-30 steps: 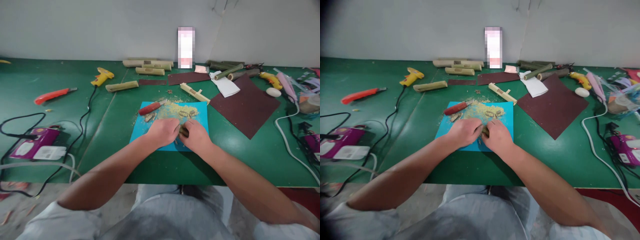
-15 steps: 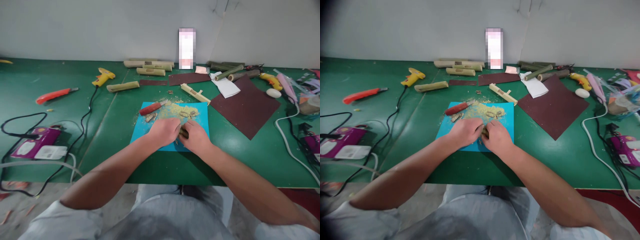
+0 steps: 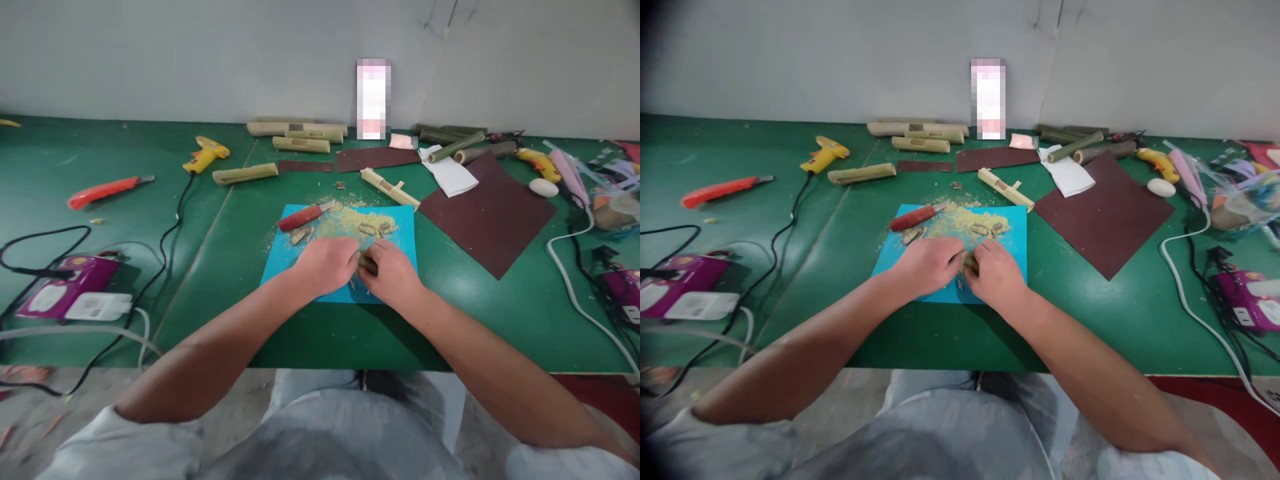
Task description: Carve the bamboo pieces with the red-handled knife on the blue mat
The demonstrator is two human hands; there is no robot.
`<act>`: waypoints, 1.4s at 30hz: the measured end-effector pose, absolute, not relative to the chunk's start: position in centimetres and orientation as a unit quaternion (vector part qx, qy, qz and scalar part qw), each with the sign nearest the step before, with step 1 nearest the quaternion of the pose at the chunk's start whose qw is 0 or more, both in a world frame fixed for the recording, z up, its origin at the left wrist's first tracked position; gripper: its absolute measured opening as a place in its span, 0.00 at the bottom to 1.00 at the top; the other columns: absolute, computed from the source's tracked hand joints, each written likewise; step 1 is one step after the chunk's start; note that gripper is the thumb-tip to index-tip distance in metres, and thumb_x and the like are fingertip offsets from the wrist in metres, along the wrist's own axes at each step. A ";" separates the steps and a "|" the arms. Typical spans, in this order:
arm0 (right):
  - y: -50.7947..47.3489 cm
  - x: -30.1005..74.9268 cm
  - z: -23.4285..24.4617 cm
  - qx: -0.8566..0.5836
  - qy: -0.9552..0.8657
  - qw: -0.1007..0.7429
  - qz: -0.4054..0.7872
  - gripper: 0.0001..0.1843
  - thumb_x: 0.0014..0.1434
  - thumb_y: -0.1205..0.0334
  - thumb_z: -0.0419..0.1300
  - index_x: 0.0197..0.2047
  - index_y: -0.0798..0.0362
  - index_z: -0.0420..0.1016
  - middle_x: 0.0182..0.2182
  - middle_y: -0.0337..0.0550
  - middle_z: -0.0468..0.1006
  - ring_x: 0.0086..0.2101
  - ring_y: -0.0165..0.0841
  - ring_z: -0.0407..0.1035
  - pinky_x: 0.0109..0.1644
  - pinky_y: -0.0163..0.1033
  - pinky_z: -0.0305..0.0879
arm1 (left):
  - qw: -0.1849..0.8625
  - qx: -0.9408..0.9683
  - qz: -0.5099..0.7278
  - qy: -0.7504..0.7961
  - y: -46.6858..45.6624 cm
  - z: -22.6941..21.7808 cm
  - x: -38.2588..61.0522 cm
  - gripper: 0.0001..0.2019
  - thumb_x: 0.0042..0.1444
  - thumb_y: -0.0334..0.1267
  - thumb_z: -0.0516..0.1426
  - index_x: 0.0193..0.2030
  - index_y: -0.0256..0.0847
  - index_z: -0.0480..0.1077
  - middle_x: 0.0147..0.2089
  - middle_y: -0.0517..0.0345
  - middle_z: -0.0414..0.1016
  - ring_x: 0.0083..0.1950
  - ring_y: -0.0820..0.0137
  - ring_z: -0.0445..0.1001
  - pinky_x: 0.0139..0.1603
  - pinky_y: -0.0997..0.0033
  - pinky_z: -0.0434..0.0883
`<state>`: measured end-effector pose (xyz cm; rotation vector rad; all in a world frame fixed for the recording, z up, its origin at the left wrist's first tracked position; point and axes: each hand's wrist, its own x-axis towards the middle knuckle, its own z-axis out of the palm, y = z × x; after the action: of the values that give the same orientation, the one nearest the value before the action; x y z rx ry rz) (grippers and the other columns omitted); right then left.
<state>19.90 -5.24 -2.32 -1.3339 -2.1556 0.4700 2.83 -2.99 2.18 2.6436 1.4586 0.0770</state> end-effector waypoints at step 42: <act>-5.3 19.8 -2.2 -0.493 -0.809 0.265 0.177 0.09 0.59 0.63 0.57 0.29 0.48 0.62 0.30 0.44 0.68 0.35 0.38 0.61 0.39 0.44 0.59 | 0.050 0.877 0.018 0.477 -2.9 2.3 2.8 0.13 0.66 0.37 0.49 0.32 0.40 0.69 0.29 0.54 0.72 0.29 0.67 0.67 0.28 0.65 0.52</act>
<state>19.76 -5.33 -2.17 -1.3323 -2.1863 0.4782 2.84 -2.94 2.31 2.6708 1.4538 0.0556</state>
